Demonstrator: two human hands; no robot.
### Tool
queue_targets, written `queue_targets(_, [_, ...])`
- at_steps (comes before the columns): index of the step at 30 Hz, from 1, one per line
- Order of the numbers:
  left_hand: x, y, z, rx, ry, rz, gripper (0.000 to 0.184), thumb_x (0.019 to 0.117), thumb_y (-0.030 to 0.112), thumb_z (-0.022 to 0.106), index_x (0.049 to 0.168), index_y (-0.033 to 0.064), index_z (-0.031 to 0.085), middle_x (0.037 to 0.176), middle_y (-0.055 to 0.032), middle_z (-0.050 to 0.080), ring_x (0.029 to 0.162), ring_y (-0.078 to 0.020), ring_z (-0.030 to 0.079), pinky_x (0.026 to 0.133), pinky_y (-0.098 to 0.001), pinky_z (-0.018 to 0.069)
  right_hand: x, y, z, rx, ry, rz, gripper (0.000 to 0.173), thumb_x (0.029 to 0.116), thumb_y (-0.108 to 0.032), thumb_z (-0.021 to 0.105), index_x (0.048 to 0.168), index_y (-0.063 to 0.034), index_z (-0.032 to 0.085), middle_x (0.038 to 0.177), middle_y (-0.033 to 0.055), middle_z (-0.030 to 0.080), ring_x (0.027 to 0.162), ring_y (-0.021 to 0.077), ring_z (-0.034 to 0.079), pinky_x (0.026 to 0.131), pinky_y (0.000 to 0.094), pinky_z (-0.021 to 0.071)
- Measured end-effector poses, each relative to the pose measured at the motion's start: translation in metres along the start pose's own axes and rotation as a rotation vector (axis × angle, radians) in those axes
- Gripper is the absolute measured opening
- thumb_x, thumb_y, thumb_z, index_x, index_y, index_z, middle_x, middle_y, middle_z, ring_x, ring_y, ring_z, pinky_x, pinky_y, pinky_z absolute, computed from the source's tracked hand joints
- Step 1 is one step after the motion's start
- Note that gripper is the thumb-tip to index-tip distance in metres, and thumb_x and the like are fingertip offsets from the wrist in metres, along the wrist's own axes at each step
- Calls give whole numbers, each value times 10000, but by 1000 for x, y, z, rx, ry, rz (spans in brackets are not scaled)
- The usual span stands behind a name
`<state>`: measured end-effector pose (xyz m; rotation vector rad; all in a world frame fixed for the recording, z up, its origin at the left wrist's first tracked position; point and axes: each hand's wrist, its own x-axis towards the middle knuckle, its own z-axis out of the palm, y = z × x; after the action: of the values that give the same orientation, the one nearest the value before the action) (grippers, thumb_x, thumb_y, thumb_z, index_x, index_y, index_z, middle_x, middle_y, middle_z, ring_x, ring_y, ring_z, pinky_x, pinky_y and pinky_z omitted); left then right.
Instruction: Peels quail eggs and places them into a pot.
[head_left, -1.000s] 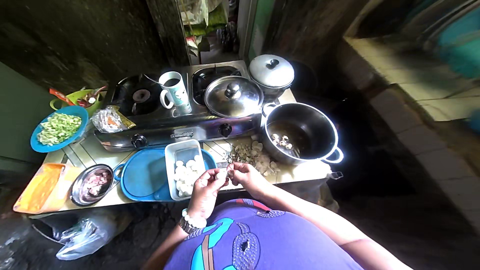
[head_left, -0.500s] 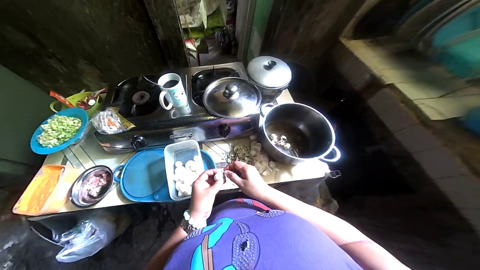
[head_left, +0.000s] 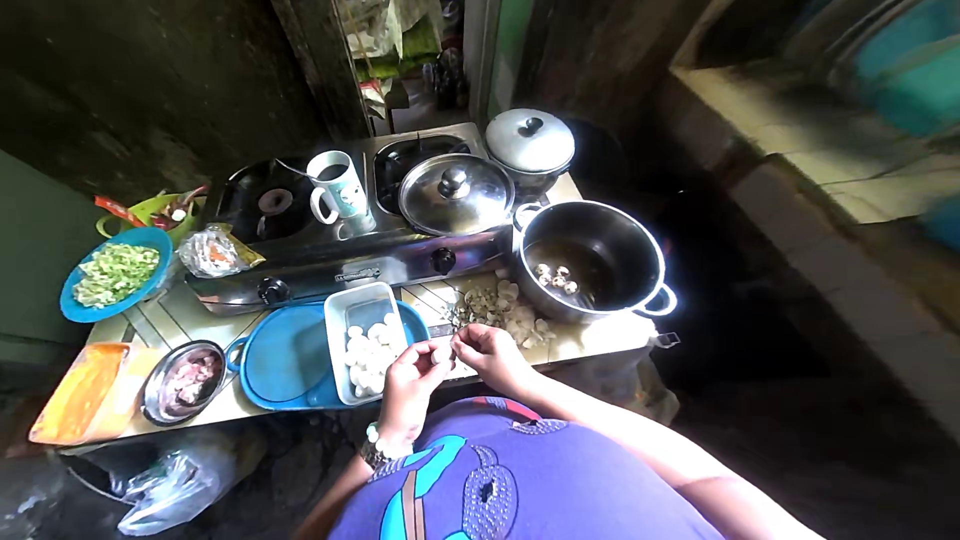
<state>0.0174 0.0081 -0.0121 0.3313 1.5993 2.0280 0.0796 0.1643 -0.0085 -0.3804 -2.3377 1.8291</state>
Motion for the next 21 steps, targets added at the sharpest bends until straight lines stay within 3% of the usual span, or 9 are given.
queue_targets(4, [1,3,1,-63,-24,-68,268,863,-113,624,1123,-55,650,1014,-75,728,910,-154,716,855,-332,608,2,-1,-3,180,-92,138,156,1032,-126,510,951,-44,616,742,-63,541,644,-18,503,636,172,435])
queue_targets(9, [6,6,1,-208,-33,-239,269,1009,-22,493,1268,-53,563,1050,-92,714,891,-163,714,858,-326,598,3,6,-1,105,-75,60,165,1028,-137,469,976,-21,574,740,-46,473,632,-3,452,608,179,394])
queue_targets(12, [11,9,4,-247,-16,-303,329,1064,18,359,1360,-41,489,1056,-91,692,843,-157,712,820,-315,605,6,10,-4,32,-10,29,212,1027,-144,471,1002,18,604,802,3,525,692,19,492,659,194,428])
queue_targets(15, [16,9,7,-241,2,-297,303,1069,22,360,1322,-43,514,1056,-91,698,866,-158,714,841,-314,601,8,10,-8,3,11,25,212,1027,-146,478,1000,16,611,805,7,530,693,16,488,656,191,420])
queue_targets(19, [21,7,12,-245,9,-262,202,1037,-14,428,1158,-34,590,1028,-94,710,918,-170,716,891,-326,593,7,6,-13,-18,-6,6,221,1023,-142,496,1005,31,632,833,36,561,719,32,507,675,197,430])
queue_targets(21, [24,6,13,-275,8,-288,223,1040,-26,411,1163,-36,596,1036,-93,709,924,-166,714,890,-319,591,6,5,-16,20,-42,-1,213,1024,-150,497,996,19,625,813,13,546,702,16,496,664,189,424])
